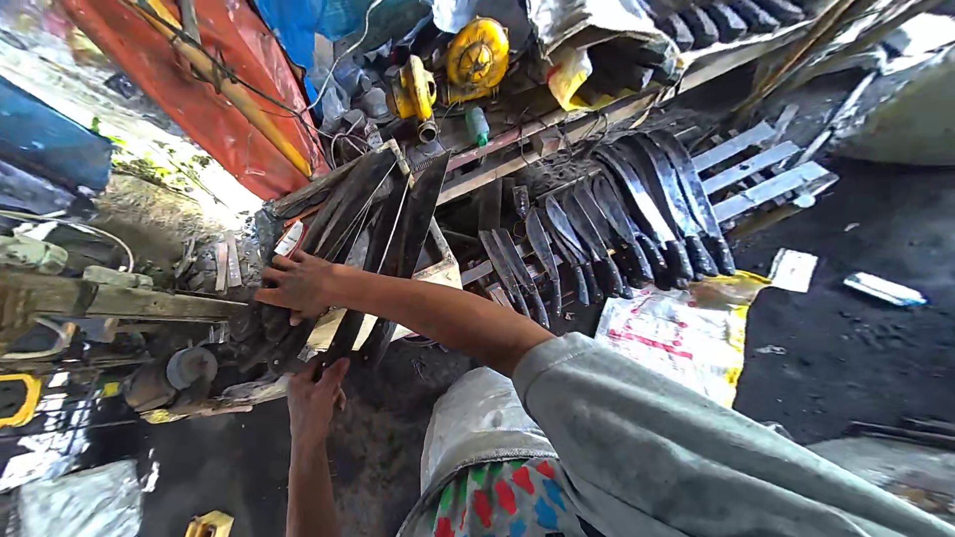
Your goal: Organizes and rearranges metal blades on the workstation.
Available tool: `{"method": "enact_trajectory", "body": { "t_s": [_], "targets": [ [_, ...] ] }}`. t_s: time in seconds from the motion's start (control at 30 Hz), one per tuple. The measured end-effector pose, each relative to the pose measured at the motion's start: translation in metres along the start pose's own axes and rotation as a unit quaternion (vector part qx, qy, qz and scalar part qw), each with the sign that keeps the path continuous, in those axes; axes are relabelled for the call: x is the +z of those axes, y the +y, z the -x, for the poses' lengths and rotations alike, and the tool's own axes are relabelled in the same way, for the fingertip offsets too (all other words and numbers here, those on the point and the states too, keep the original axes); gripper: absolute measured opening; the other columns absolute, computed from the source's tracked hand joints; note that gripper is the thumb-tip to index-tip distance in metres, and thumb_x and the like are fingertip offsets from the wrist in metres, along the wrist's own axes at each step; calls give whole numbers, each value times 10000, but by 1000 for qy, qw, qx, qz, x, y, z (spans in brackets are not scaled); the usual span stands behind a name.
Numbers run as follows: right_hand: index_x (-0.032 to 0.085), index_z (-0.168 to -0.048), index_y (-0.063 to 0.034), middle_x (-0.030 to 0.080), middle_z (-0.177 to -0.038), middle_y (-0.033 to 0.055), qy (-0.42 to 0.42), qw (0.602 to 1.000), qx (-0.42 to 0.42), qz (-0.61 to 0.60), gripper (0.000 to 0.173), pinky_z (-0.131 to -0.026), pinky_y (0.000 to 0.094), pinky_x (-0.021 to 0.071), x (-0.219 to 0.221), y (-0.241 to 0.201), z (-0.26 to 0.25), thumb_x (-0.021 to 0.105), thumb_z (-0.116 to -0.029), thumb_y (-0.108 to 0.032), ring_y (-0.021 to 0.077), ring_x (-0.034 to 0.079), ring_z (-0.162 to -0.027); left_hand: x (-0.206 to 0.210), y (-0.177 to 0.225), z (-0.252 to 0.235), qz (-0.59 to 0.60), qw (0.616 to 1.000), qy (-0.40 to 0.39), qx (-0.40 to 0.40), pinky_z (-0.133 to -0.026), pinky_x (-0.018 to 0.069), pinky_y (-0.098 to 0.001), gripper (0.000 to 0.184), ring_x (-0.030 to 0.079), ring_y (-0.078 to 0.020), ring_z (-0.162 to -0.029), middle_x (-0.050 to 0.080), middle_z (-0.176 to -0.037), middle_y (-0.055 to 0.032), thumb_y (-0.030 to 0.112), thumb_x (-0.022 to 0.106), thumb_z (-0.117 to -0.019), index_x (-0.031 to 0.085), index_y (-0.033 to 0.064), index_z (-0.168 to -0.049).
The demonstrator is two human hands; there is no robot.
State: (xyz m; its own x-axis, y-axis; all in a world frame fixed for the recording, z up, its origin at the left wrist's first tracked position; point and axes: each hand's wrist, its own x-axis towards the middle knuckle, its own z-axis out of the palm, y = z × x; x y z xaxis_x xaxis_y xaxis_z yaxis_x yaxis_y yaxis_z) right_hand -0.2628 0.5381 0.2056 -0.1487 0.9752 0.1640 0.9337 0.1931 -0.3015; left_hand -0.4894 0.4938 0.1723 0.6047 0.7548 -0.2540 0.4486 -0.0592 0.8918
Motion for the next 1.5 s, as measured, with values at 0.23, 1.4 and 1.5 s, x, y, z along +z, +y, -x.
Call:
{"method": "enact_trajectory", "body": {
  "t_s": [0.23,1.4,1.5],
  "targets": [
    [529,-1465,-275,528,-1459,108,20,1000,-2,13,715,-1024,624,455,3,-2,2,800,-848,-513,387,458,-1363,7,-7,-8,-23,998,44,25,-397,515,-354,372,527,-179,-416,585,-604,-53,383,772,-897,721,52,-1060],
    [658,-1372,-265,668,-1296,-8,169,984,-19,46,408,-1084,458,455,25,-30,74,630,-1004,-438,214,575,-1259,-16,-61,8,-205,965,81,143,-913,606,-420,783,727,-172,-1030,723,-1205,-93,566,744,-880,523,86,-1458],
    [659,-1375,-275,678,-1289,-29,168,985,-12,27,396,-1104,443,452,25,-34,88,643,-1002,-407,198,576,-1271,-18,-63,13,-187,972,77,119,-796,625,-387,771,734,-148,-886,736,-1141,-84,581,721,-891,525,95,-1457]
  ]
}}
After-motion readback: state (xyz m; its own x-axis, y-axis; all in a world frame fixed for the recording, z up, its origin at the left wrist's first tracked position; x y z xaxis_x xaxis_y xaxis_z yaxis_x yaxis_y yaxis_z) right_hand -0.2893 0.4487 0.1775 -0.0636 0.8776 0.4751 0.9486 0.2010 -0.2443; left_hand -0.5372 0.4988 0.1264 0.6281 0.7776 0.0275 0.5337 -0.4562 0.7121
